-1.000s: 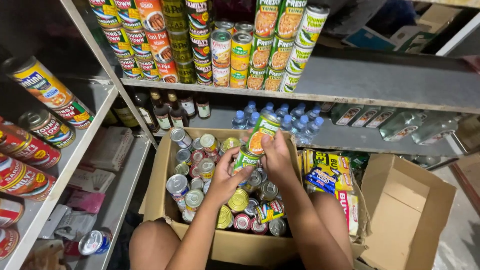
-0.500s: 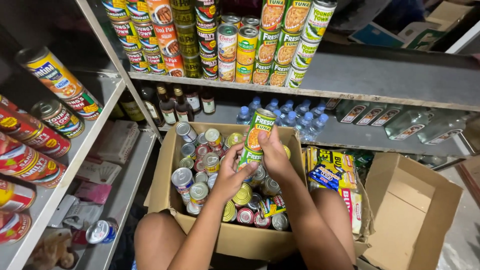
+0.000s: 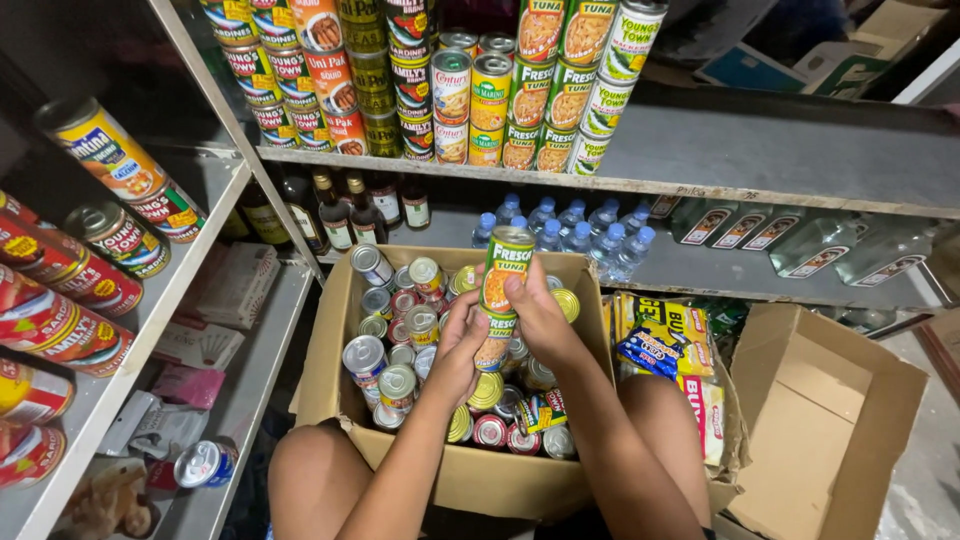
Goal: Stocking and organizing canned food products on metal shelves from a cardboard box.
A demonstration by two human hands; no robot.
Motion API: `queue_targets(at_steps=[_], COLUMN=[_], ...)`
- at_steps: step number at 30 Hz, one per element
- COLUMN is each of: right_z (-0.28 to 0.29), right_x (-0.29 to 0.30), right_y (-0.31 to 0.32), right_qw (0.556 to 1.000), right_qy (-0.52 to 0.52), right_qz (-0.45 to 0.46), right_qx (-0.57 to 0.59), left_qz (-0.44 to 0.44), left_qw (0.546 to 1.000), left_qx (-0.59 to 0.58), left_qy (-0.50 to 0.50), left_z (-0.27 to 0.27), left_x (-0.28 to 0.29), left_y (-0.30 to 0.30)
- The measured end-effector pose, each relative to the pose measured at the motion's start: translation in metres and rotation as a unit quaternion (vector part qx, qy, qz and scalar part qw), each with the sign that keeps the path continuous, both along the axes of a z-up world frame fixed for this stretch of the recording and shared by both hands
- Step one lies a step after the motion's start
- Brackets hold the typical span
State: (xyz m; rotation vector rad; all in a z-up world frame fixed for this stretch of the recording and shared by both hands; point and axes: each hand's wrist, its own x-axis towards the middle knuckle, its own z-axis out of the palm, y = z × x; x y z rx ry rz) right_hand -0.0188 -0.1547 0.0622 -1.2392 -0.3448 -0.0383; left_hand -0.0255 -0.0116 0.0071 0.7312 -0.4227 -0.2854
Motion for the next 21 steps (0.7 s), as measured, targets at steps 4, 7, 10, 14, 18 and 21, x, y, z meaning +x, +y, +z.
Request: queue_targets(at_steps=[4,7,10,14,18,21], right_z=[-0.001,-0.001,0.003,0.019,0.038,0.053], right_x=[0.000,-0.001,-0.001,-0.002,0.003,0.014], right_y=[0.000,-0.001,-0.004,-0.019,-0.050,-0.076], right_qw=[0.999,0.998,0.998,0.994,0.991,0.990], right_qy=[-0.009,-0.044,-0.041,-0.080,-0.083,-0.077], right_qz=[0.010,0.004,-0.016,-0.035,-0.053,-0.062], right_qx=[-0.031,-0.052,-0.050,-0.068,-0.087,-0.098], left_qz=[0.030,0.067,0.107,0.143,0.170,0.160], left_qw=[0.999,0.995,0.982,0.961,0.933,0.932], left_qx=[0.032,0.079,0.155,0.218,0.264,0.267], left_qy=[0.025,0.006,-0.031,-0.092,-0.174,-0.187], left_z=[-0.015,-0.013,0.014,0.038,0.059,0.077], left_x=[0.005,0.007,-0.001,-0.001,0.012,0.026], left_y=[-0.004,-0.007,-0.015,-0.035,-0.062,-0.087])
